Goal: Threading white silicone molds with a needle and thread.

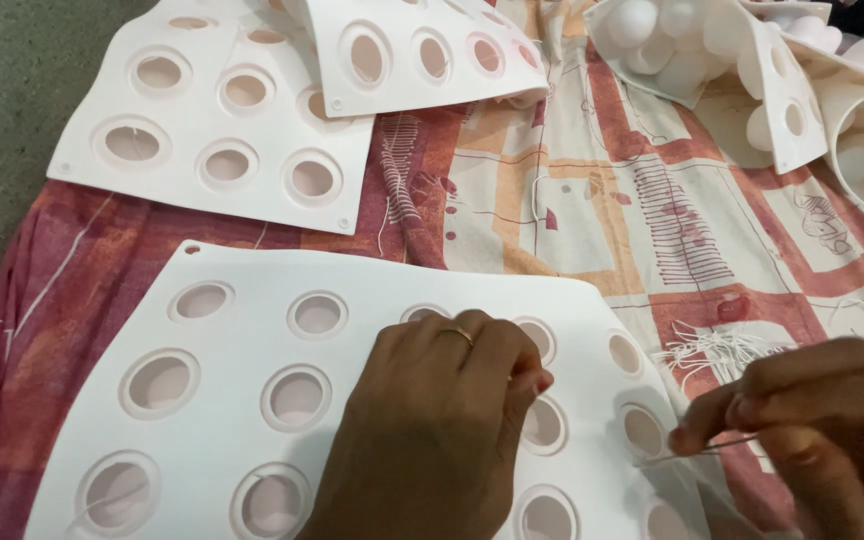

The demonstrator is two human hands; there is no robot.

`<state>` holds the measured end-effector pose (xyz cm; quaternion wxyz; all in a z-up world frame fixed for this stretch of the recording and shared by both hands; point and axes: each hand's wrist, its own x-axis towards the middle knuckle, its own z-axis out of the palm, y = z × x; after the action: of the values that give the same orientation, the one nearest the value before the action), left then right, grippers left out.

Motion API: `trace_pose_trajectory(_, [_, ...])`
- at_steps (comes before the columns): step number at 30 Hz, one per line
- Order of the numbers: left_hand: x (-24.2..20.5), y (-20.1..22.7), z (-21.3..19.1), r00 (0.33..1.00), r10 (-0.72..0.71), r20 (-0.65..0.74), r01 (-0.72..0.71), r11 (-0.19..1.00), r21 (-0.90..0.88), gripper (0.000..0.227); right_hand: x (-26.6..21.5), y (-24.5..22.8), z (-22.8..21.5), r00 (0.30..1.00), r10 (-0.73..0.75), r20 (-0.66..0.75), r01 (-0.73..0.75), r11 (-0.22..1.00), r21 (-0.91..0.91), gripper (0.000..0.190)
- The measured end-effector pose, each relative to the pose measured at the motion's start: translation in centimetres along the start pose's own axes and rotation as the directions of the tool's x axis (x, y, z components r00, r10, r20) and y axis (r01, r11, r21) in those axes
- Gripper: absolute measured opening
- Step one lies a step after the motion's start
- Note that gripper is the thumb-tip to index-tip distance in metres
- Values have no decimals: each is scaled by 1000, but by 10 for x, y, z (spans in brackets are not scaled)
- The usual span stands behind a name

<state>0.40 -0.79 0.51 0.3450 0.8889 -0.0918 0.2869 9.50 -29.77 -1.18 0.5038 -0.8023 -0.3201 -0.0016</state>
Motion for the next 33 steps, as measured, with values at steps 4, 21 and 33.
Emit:
trace_pose_trajectory(4, [8, -4, -18, 992, 0, -124, 7, 998, 62, 9, 27, -9, -11, 986, 164, -20, -165, 971, -171, 24])
trace_pose_trajectory(21, [28, -50, -129, 557, -815, -160, 543, 211, 813, 47, 60, 3, -26, 723, 632, 280, -593, 775, -219, 19])
trace_pose_trajectory(33, [-22, -43, -155, 741, -561, -369, 636, 763, 118, 39, 151, 36, -46, 994, 95, 62, -78, 970, -231, 26])
